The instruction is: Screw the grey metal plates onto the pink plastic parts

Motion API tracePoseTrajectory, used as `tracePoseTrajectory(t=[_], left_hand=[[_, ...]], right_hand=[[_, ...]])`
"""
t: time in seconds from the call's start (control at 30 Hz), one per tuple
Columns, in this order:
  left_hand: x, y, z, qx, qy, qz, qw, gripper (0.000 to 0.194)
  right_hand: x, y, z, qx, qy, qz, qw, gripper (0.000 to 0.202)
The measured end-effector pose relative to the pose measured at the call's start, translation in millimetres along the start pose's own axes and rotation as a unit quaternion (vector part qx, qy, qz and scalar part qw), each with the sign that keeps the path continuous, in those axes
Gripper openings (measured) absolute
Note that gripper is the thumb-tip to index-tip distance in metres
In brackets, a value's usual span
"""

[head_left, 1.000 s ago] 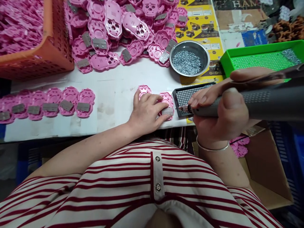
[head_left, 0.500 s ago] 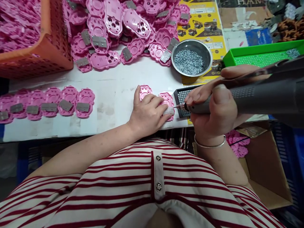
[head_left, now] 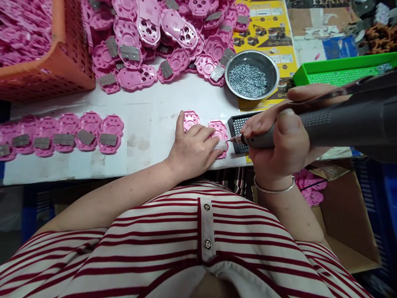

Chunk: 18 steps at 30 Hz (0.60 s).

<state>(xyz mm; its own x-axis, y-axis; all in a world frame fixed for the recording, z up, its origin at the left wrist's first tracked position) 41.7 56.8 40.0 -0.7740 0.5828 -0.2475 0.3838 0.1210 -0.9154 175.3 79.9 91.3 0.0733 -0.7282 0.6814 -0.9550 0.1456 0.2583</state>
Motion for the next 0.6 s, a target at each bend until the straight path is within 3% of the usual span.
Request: tracePoseTrajectory(t=[0.3,0.5,0.6], left_hand=[[2.4,2.6,0.8,-0.001,0.004,0.015,1.0,0.028],[3.7,4.7,1.7,0.007,0.009,0.021,1.0,0.027],[6.5,7.1,1.8,0.019,0.007,0.029,0.999,0.026]], right_hand=[[-0.2,5.3,-0.4,0.012,-0.028,-0.027,0.999,0.033],[-6.5,3.8,-0.4,0.001,0.012,0.016,1.0,0.04],[-2.4,3.2,-0.7,0.0,0.01,0.01,1.0,0.033]])
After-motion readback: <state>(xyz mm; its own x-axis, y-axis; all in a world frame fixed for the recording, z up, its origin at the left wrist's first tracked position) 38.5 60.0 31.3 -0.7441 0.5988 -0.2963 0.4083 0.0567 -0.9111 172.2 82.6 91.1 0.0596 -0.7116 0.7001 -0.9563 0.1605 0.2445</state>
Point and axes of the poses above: each hand's wrist, its own z-axis away from the middle knuckle, its own y-axis out of the palm, x = y × z, the point moved 8 cm from there along -z, towards the middle knuckle, and after that the axes turned 1 degree about -z, right-handed, at the moved point
